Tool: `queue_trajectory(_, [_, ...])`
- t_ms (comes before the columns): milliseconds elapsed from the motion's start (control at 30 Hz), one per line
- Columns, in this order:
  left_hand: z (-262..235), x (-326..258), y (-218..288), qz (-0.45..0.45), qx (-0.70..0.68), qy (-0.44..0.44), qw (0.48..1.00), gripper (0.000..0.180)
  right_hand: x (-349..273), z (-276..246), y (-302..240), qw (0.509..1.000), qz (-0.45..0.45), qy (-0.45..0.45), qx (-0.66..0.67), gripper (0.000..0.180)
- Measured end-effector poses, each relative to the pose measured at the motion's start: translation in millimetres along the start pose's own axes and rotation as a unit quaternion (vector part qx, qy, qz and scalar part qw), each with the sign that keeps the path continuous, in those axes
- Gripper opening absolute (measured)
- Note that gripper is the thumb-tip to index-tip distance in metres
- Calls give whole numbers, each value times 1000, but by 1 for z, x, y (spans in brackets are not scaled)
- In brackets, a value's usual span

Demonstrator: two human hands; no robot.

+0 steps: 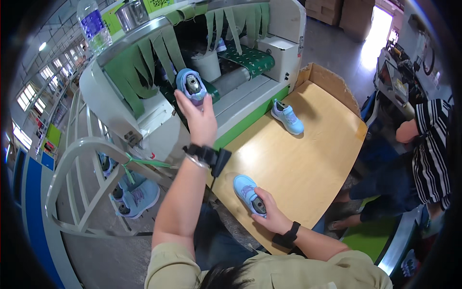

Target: The person picks up light blue sneakers from a conveyor belt and a wooden table, inspecting them by turning them over and checking the interior. They place the shoes back on the table or onto a metal rack, repeating this process for multiple pairs throughout the clip.

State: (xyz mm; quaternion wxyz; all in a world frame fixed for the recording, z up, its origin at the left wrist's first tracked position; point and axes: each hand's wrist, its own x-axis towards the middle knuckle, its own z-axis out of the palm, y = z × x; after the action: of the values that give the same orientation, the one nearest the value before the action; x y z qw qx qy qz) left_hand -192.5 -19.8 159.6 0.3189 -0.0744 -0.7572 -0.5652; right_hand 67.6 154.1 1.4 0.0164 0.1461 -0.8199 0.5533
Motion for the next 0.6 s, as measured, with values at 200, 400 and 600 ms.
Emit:
queue_trajectory(200, [-1, -74, 4, 49, 41, -46, 997, 80, 4, -12, 2, 993, 57, 36, 98, 86])
queue_trajectory(400, [-10, -116, -34, -52, 28, -205, 977, 51, 117, -126, -10, 978, -26, 208, -6, 79])
queue_trajectory(600, [-5, -113, -43, -79, -31, -282, 956, 33, 342, -219, -88, 939, -229, 239, -94, 70])
